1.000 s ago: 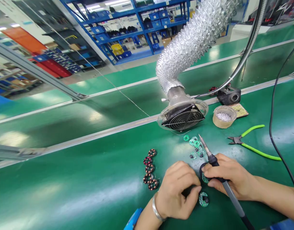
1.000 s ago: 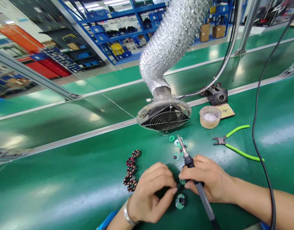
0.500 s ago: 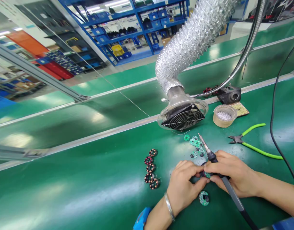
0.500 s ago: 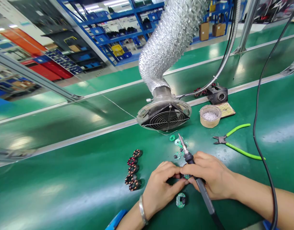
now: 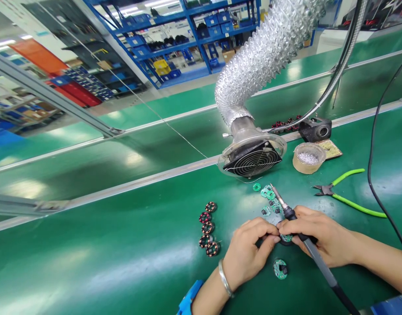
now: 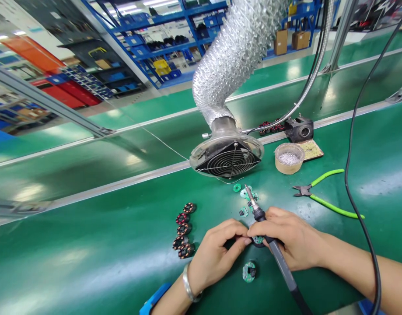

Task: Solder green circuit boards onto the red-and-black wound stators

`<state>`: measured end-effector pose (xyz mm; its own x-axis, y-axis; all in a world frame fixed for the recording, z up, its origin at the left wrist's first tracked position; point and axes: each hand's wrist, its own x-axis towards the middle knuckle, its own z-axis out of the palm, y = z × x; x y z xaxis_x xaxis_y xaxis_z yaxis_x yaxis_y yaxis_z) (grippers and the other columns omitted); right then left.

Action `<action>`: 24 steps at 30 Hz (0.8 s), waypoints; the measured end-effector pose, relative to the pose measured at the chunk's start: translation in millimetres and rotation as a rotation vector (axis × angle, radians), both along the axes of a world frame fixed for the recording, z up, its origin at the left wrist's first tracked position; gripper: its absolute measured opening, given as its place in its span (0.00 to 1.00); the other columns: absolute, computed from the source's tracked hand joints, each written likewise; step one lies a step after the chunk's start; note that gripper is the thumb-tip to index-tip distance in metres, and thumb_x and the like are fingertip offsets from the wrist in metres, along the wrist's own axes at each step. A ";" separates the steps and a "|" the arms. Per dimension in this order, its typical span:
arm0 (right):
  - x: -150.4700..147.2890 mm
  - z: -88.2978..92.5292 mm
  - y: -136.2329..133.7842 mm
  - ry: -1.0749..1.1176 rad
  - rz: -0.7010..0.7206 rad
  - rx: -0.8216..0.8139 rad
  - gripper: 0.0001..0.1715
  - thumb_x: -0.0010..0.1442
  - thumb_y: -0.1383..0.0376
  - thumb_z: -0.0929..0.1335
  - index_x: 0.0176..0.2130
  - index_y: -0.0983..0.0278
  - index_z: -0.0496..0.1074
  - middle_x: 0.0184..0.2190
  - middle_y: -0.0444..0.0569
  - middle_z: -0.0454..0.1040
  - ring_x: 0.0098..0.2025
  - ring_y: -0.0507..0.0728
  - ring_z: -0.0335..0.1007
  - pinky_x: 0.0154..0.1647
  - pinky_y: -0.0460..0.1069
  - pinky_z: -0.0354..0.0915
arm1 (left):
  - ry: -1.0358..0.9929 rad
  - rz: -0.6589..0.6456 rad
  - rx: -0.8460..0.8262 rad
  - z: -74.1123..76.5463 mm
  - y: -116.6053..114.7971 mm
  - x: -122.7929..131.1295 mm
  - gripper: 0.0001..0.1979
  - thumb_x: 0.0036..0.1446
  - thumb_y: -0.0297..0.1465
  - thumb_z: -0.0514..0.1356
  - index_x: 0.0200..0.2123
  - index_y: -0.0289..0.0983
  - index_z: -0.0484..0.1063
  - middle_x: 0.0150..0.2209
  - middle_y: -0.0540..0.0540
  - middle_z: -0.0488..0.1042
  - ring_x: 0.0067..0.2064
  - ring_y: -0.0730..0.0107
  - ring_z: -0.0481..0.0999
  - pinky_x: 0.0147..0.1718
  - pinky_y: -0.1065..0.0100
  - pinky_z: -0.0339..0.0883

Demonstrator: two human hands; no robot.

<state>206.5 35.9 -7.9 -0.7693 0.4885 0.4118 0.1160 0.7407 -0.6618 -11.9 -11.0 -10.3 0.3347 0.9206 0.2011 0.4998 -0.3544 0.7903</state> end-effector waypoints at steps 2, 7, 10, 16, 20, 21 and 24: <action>-0.2 -0.9 0.1 0.018 0.001 -0.005 0.16 0.64 0.69 0.62 0.52 0.63 0.65 0.41 0.51 0.76 0.32 0.54 0.61 0.35 0.49 0.61 | -0.027 0.000 -0.016 -0.2 1.0 0.9 0.03 0.59 0.25 0.60 0.34 0.37 0.74 0.30 0.49 0.75 0.31 0.71 0.73 0.31 0.72 0.66; -3.4 -2.6 -0.4 0.077 -0.059 0.056 0.17 0.63 0.70 0.64 0.53 0.64 0.63 0.41 0.49 0.76 0.33 0.54 0.61 0.35 0.49 0.61 | -0.066 -0.013 -0.081 0.6 1.4 4.8 0.03 0.59 0.26 0.59 0.33 0.36 0.73 0.29 0.49 0.73 0.31 0.72 0.71 0.31 0.72 0.65; -5.5 -1.2 -1.7 0.086 -0.070 0.077 0.17 0.63 0.71 0.64 0.51 0.63 0.64 0.40 0.49 0.76 0.32 0.54 0.62 0.34 0.49 0.62 | -0.072 -0.013 -0.110 0.7 1.0 7.6 0.03 0.59 0.26 0.59 0.32 0.36 0.73 0.29 0.49 0.71 0.29 0.73 0.69 0.29 0.73 0.64; -7.1 -3.2 -6.7 0.124 -0.089 0.159 0.19 0.63 0.74 0.62 0.53 0.62 0.64 0.39 0.50 0.77 0.34 0.54 0.70 0.37 0.52 0.65 | -0.084 -0.006 -0.128 1.5 2.6 10.5 0.04 0.59 0.25 0.58 0.32 0.36 0.72 0.28 0.49 0.72 0.28 0.73 0.69 0.28 0.73 0.64; -6.8 -6.2 -9.6 0.120 -0.087 0.170 0.19 0.62 0.74 0.62 0.53 0.63 0.64 0.36 0.50 0.77 0.31 0.54 0.68 0.34 0.51 0.63 | -0.070 0.011 -0.121 2.8 2.2 8.4 0.05 0.58 0.25 0.57 0.31 0.37 0.70 0.28 0.49 0.72 0.28 0.72 0.70 0.28 0.73 0.65; -6.6 -6.6 -10.3 0.120 -0.093 0.166 0.19 0.62 0.74 0.62 0.52 0.63 0.64 0.35 0.50 0.76 0.30 0.54 0.66 0.32 0.51 0.62 | -0.061 0.014 -0.116 3.1 1.9 7.3 0.05 0.59 0.25 0.57 0.31 0.37 0.70 0.28 0.49 0.72 0.28 0.72 0.70 0.28 0.73 0.65; -5.8 -6.9 -11.9 0.100 -0.088 0.162 0.18 0.63 0.73 0.62 0.52 0.63 0.64 0.31 0.48 0.74 0.26 0.53 0.60 0.29 0.50 0.58 | -0.018 -0.012 -0.032 3.0 0.9 3.9 0.05 0.59 0.24 0.56 0.33 0.37 0.70 0.28 0.49 0.73 0.28 0.73 0.71 0.28 0.73 0.66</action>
<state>200.7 24.0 -14.8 -0.6778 0.4729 0.5630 0.1243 0.8284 -0.5462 -8.0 -10.1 -7.3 0.3424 0.9225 0.1782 0.4811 -0.3350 0.8101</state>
